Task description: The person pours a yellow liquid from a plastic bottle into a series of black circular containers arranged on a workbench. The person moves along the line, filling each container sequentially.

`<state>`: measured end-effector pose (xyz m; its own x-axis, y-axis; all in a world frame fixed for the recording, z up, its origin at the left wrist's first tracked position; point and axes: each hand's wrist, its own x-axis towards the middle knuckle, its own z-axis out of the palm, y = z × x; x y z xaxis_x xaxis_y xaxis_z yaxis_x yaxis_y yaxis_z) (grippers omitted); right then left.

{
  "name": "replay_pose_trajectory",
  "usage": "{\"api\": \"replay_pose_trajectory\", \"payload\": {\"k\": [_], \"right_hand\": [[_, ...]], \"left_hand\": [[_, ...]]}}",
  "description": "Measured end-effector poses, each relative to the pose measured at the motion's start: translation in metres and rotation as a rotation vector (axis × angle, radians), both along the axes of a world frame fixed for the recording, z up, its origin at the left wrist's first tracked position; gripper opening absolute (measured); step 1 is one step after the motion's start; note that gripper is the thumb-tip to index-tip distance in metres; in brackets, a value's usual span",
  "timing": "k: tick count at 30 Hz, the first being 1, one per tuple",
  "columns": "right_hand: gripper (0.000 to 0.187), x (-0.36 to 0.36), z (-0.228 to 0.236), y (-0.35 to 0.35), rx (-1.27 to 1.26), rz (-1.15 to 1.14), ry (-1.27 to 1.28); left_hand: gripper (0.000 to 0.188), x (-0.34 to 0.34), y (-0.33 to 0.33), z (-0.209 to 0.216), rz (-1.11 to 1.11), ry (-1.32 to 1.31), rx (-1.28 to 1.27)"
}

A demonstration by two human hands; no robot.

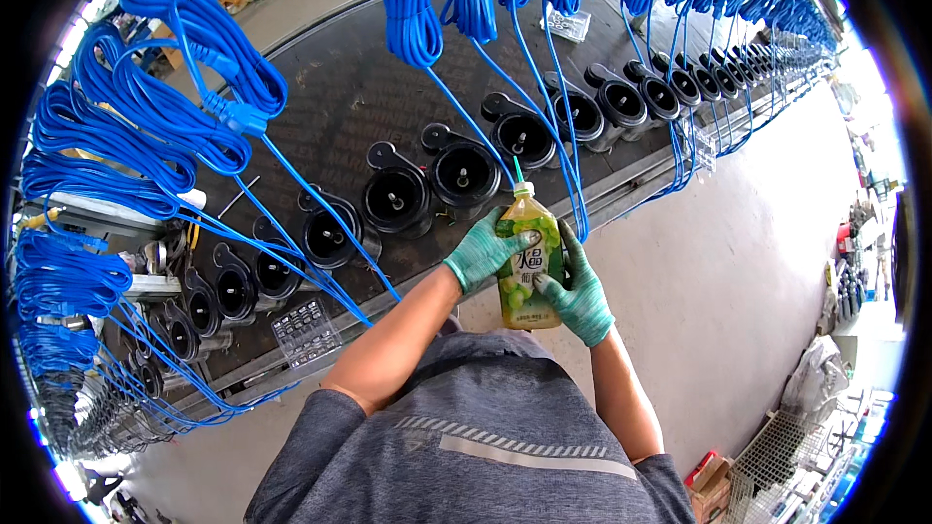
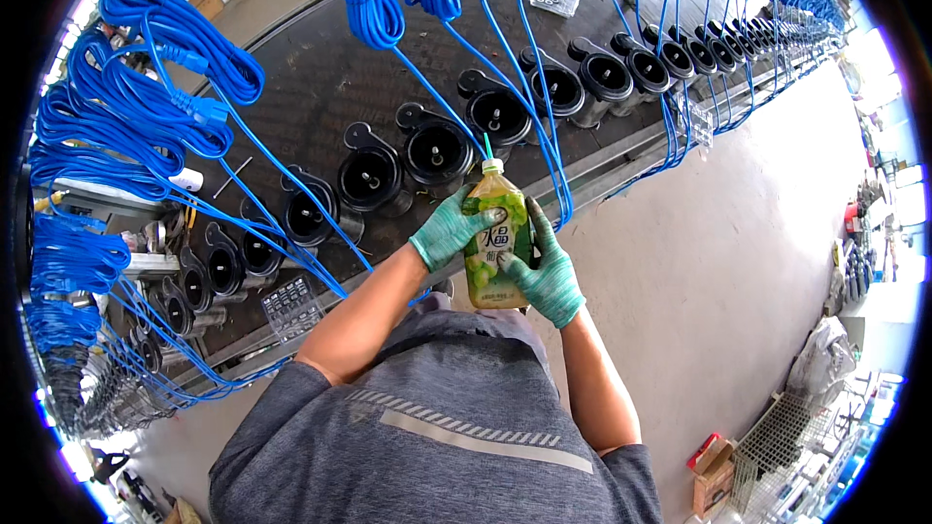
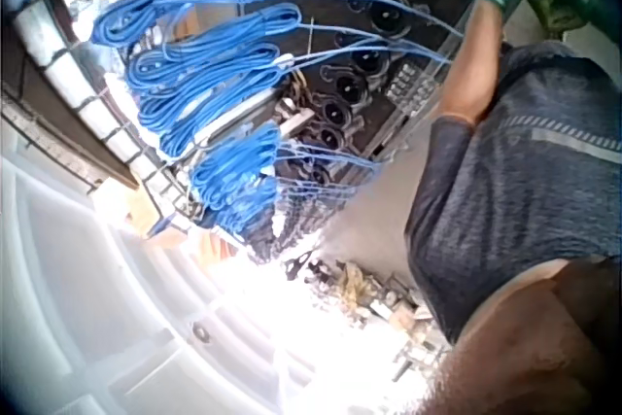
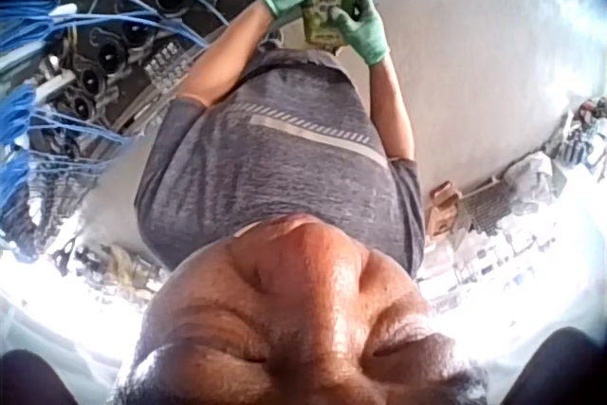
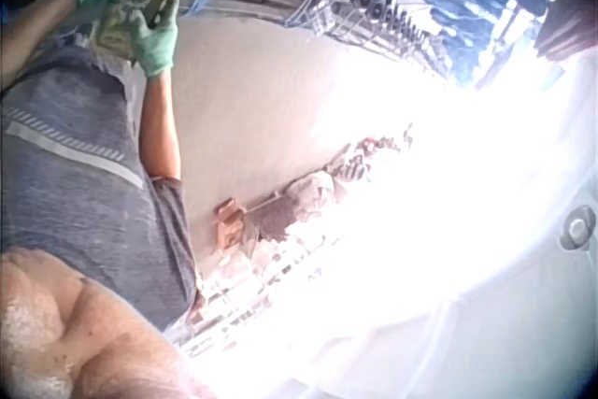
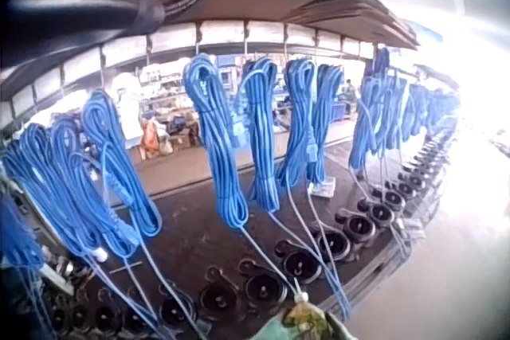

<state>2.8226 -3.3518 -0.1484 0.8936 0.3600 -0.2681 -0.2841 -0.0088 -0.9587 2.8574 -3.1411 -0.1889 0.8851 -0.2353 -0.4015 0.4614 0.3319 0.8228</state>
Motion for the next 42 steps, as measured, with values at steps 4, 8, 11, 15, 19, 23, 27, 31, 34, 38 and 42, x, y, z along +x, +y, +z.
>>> {"api": "replay_pose_trajectory", "payload": {"k": [4,8,11,15,19,23,27,31,34,38,42], "right_hand": [[0.093,0.028,-0.001,-0.021,-0.021,0.01,-0.015],[0.091,0.053,0.002,-0.031,-0.069,0.067,-0.008],[0.091,0.065,0.012,-0.035,-0.109,0.097,0.007],[0.092,0.074,0.007,-0.045,-0.096,0.139,0.031],[0.093,0.08,0.005,-0.052,-0.042,0.164,0.044],[0.095,0.081,-0.005,-0.063,0.069,0.152,0.003],[0.096,0.093,-0.004,-0.089,0.066,0.151,-0.036],[0.095,0.112,-0.017,-0.117,0.159,0.123,-0.023],[0.094,0.128,-0.016,-0.133,0.095,0.109,-0.057],[0.092,0.151,-0.012,-0.142,0.012,0.131,-0.004],[0.091,0.162,-0.013,-0.142,-0.064,0.152,-0.035]], "left_hand": [[0.055,0.018,-0.022,0.019,0.011,-0.002,-0.034],[0.049,0.029,-0.035,0.003,0.062,0.028,-0.112],[0.046,0.032,-0.041,0.004,0.11,0.038,-0.139],[0.044,0.031,-0.049,0.003,0.164,0.04,-0.164],[0.047,0.035,-0.054,-0.001,0.162,0.034,-0.107],[0.053,0.041,-0.065,0.003,0.182,0.002,-0.048],[0.059,0.058,-0.087,0.011,0.167,-0.076,-0.002],[0.058,0.083,-0.115,0.013,0.116,-0.077,0.035],[0.056,0.099,-0.133,0.013,0.11,-0.042,-0.001],[0.049,0.111,-0.144,0.007,0.137,0.021,-0.06],[0.042,0.118,-0.147,0.01,0.15,0.063,-0.111]]}}
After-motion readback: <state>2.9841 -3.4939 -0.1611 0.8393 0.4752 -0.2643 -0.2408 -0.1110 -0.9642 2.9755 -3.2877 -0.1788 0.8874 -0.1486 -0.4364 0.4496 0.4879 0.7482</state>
